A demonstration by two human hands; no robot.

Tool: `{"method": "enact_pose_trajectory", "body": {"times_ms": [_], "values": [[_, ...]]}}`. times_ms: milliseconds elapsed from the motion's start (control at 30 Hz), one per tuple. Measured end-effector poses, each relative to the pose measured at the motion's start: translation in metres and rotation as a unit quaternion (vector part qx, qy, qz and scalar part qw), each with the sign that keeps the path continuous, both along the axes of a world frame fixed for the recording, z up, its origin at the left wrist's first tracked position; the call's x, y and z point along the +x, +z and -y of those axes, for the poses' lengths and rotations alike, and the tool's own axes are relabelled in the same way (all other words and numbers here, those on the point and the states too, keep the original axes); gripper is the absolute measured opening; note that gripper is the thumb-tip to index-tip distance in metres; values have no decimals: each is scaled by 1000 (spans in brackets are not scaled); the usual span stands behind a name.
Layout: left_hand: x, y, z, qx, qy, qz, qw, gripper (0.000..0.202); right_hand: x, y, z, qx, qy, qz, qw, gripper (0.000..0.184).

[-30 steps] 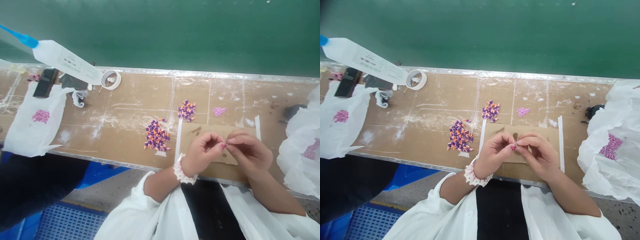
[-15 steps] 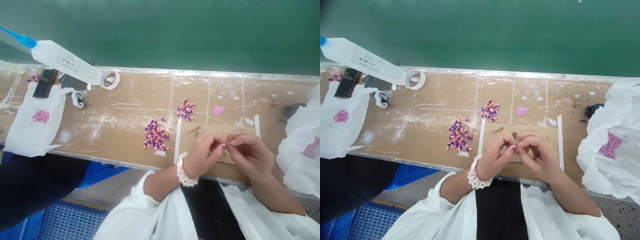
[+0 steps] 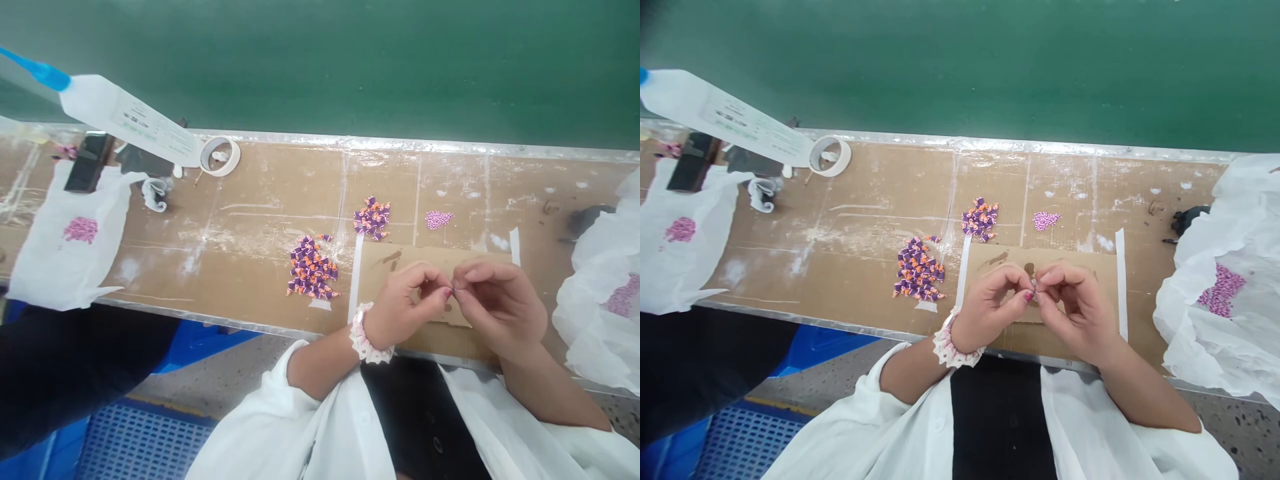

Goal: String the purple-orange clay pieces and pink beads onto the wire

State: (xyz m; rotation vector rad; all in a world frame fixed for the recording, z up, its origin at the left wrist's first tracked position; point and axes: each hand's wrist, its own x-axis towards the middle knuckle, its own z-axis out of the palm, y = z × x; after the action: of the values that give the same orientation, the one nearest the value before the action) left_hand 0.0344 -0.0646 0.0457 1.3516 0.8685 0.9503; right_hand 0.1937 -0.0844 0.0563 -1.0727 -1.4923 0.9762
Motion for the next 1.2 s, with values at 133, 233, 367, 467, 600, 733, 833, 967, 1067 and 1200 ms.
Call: {"method": "enact_pose_trajectory", "body": {"times_ms": [133,233,367,467,600,733,833,967,1067,1200], "values": [[1,-2,0,39,13,-14,999,9,0,-2,1,14,-5,17,1000,29],[2,-3,1,56,19,-19,998,9,0,-3,1,15,-9,18,1000,28],[3,-3,3,68,21,-45,996,11,1,-4,2,8,-8,18,1000,28],[4,-5,2,88,22,-67,994,12,2,-4,1,5,1,24,1000,28],[4,-8,0,177,42,-107,978,14,4,-3,0,8,10,33,999,30],[5,-10,2,240,44,-137,960,16,7,-2,-2,0,22,30,999,30],[-3,-12,1,231,34,-173,957,20,9,-2,-3,6,23,27,999,29],[-39,-13,-17,172,90,-372,908,22,14,-2,-4,-11,-19,30,999,27],[-76,-11,-38,35,142,-601,786,22,19,-4,-5,8,-45,74,996,26],[-102,-7,-59,-99,141,-698,695,39,24,-7,-8,39,-50,192,979,23]]}}
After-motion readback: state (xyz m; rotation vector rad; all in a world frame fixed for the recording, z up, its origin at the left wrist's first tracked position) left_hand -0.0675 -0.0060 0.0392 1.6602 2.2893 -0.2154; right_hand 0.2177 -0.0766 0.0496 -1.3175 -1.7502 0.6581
